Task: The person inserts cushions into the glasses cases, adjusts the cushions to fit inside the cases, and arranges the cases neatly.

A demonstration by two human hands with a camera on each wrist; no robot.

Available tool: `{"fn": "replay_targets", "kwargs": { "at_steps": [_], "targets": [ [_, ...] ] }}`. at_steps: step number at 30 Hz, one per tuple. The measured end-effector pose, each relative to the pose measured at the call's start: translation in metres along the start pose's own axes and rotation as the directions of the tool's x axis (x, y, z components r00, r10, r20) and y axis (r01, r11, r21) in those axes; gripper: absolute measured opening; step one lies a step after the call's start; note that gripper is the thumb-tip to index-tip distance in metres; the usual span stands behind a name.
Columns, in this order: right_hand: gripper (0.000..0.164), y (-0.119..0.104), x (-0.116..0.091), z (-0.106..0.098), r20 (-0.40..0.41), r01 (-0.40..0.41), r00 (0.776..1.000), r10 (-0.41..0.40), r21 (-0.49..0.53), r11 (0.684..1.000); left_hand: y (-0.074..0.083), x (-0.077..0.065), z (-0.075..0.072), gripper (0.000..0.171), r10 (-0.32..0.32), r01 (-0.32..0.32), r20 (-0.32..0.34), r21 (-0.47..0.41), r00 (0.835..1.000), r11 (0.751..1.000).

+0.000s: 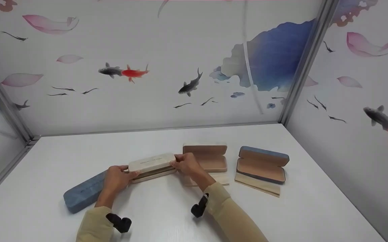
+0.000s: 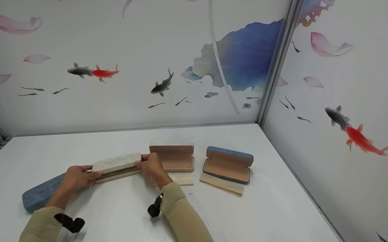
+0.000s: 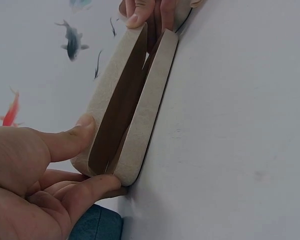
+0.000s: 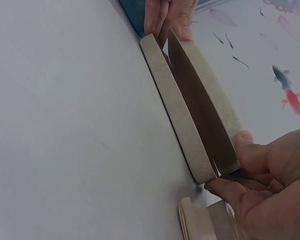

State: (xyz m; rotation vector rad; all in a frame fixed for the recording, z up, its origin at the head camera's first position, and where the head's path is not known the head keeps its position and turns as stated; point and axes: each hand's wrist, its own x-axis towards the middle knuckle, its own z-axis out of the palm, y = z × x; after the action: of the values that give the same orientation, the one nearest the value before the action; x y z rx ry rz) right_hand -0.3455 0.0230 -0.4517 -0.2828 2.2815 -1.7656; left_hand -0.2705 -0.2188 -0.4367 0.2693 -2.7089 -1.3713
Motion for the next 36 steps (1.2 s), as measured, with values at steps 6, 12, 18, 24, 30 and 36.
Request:
{"fn": "replay_targets", "kwargs": {
  "at_steps": [6,12,18,24,30,36],
  "targets": [
    [0.039,0.0005,0.0002,0.0008,-0.002,0.011,1.0,-0.011,-0.025,1.0,0.0006,-0.0001,0.0008,0.057,-0.002,0.002,-0.003,-0.022,1.0,1.0],
    [0.04,0.0019,-0.0001,0.0031,-0.027,0.002,1.0,-0.004,-0.08,0.997,-0.0003,0.0,0.0029,0.057,-0.028,0.028,0.005,-0.028,1.0,0.999],
    [0.038,0.0021,-0.0003,0.0042,-0.04,-0.019,0.999,0.015,-0.098,0.995,-0.001,-0.0002,0.0033,0.057,-0.037,0.037,-0.001,-0.017,0.999,0.999],
    [0.039,0.0011,-0.0012,0.0053,-0.056,-0.026,0.998,0.02,-0.11,0.994,-0.0017,0.0008,0.0041,0.057,-0.027,0.028,-0.012,0.014,1.0,1.0],
    [0.043,0.0011,-0.0007,0.007,-0.073,-0.035,0.997,0.027,-0.121,0.992,-0.0016,0.003,0.0053,0.055,-0.044,0.045,-0.019,0.038,0.999,0.998],
    [0.045,0.0001,-0.0001,0.0076,-0.089,-0.046,0.995,0.034,-0.134,0.99,-0.0015,0.0032,0.0057,0.052,-0.028,0.03,-0.03,0.038,0.999,0.999]
  ]
}}
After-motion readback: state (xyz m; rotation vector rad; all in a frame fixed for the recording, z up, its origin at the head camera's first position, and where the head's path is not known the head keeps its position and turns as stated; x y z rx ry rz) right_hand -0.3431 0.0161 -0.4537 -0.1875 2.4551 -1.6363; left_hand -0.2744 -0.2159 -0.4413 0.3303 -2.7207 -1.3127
